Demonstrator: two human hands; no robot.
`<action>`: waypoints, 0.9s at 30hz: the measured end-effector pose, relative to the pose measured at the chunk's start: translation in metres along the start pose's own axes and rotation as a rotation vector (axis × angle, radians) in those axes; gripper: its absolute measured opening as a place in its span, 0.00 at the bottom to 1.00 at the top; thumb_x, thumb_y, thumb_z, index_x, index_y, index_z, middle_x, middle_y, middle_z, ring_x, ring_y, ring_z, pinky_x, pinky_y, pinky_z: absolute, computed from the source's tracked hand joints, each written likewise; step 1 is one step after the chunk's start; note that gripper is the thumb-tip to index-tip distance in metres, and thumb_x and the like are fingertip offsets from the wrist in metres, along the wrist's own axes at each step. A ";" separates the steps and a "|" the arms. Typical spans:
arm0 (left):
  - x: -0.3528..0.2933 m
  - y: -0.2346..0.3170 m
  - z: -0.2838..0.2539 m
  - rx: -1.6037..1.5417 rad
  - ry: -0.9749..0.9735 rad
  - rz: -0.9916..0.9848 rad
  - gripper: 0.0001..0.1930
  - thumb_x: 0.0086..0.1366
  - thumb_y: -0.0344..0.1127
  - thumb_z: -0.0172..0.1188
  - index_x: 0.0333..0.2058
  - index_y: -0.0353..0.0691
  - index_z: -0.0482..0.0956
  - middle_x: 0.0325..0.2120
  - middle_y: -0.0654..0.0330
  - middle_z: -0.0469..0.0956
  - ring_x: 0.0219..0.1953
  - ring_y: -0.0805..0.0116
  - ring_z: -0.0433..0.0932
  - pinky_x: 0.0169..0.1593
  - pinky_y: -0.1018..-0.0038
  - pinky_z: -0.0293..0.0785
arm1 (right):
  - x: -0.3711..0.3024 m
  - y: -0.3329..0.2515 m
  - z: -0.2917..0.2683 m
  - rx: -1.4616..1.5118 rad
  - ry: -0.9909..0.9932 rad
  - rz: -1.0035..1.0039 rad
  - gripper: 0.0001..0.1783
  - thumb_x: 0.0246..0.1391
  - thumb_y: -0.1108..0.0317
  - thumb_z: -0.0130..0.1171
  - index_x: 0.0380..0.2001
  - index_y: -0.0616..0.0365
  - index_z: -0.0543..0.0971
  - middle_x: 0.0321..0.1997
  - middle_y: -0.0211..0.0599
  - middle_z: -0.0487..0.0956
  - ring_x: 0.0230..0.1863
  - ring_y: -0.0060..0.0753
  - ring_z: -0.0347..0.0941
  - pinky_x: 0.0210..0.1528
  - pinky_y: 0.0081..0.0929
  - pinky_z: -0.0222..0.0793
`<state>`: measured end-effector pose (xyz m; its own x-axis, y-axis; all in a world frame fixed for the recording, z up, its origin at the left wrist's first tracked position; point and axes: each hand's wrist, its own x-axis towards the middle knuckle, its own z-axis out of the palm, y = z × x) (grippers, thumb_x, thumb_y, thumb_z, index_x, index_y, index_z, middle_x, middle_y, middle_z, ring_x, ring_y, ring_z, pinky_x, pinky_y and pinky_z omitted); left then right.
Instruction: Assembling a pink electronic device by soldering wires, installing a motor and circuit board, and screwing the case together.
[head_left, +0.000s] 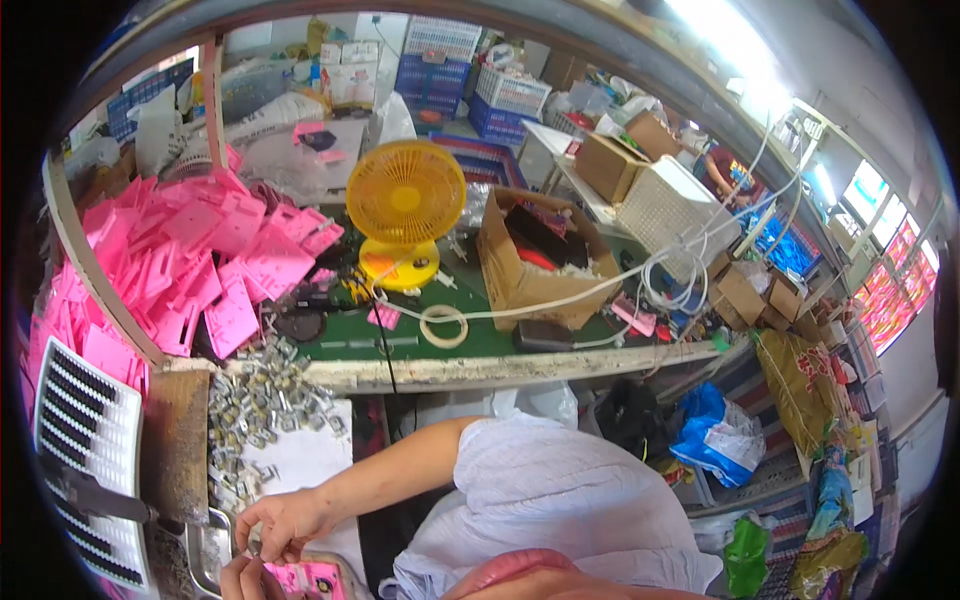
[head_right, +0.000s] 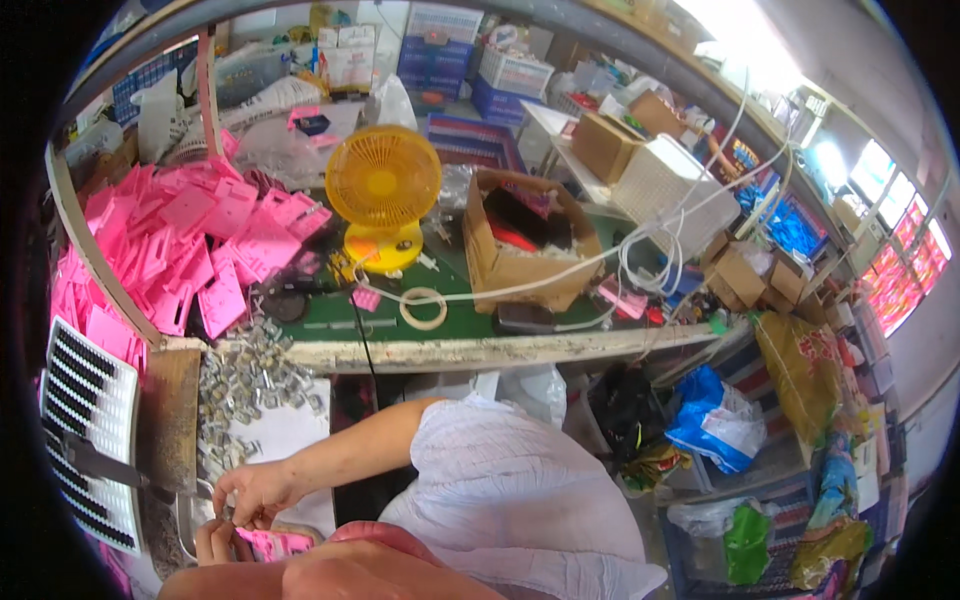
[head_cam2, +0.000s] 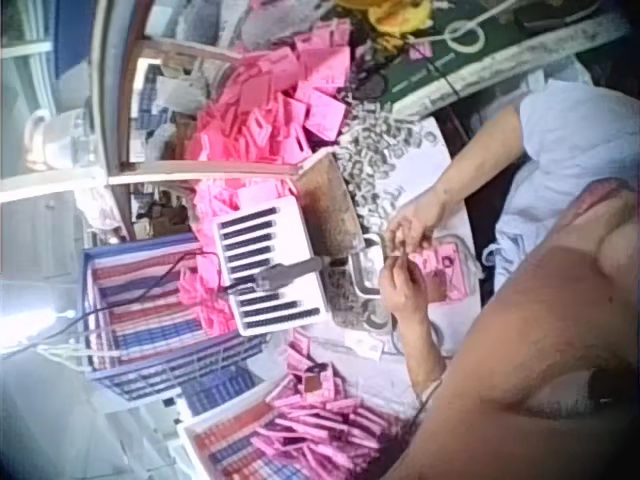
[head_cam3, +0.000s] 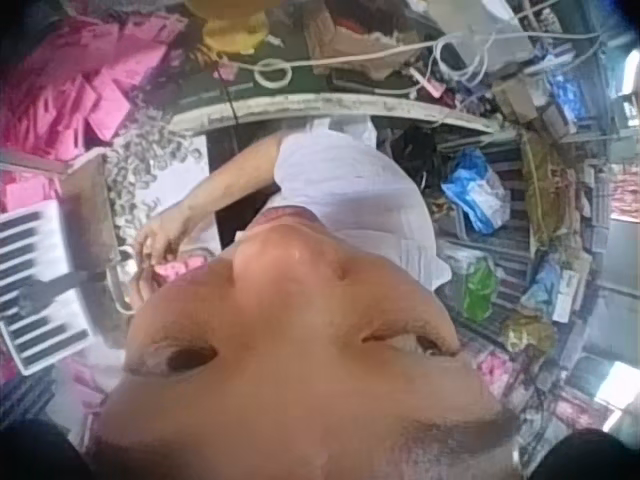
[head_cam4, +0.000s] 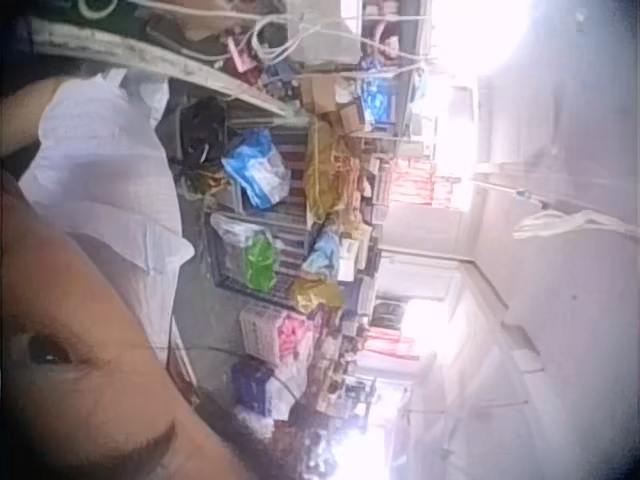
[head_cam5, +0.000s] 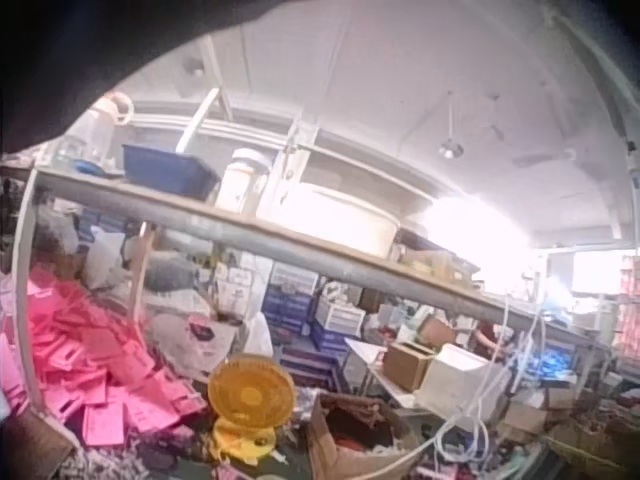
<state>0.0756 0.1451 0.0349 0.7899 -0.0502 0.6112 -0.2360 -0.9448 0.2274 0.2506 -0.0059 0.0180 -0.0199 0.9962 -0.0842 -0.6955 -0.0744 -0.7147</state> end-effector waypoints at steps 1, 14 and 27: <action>0.006 0.015 -0.011 -0.022 -0.038 -0.014 0.17 0.52 0.12 0.61 0.41 0.33 0.78 0.39 0.48 0.77 0.37 0.53 0.80 0.39 0.67 0.77 | 0.000 0.005 0.000 -0.008 -0.017 0.002 0.24 0.54 0.76 0.69 0.53 0.58 0.73 0.29 0.38 0.83 0.26 0.28 0.80 0.27 0.25 0.77; -0.052 -0.001 -0.020 0.193 -0.093 -0.349 0.15 0.65 0.26 0.63 0.50 0.33 0.80 0.43 0.48 0.79 0.46 0.51 0.78 0.53 0.60 0.74 | -0.020 -0.027 -0.043 -0.324 0.066 -0.093 0.27 0.56 0.71 0.71 0.57 0.57 0.73 0.29 0.31 0.83 0.28 0.20 0.78 0.32 0.23 0.76; 0.060 -0.068 0.033 0.024 -0.047 -0.578 0.05 0.65 0.31 0.64 0.35 0.35 0.81 0.30 0.53 0.78 0.30 0.55 0.79 0.36 0.64 0.74 | -0.050 -0.066 -0.082 -0.134 0.246 -0.197 0.26 0.56 0.78 0.65 0.58 0.61 0.72 0.34 0.35 0.80 0.33 0.24 0.76 0.34 0.21 0.71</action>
<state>0.1578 0.1953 0.0315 0.8111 0.4624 0.3582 0.2538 -0.8300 0.4967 0.3566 -0.0547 0.0128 0.2907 0.9527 -0.0888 -0.5677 0.0970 -0.8175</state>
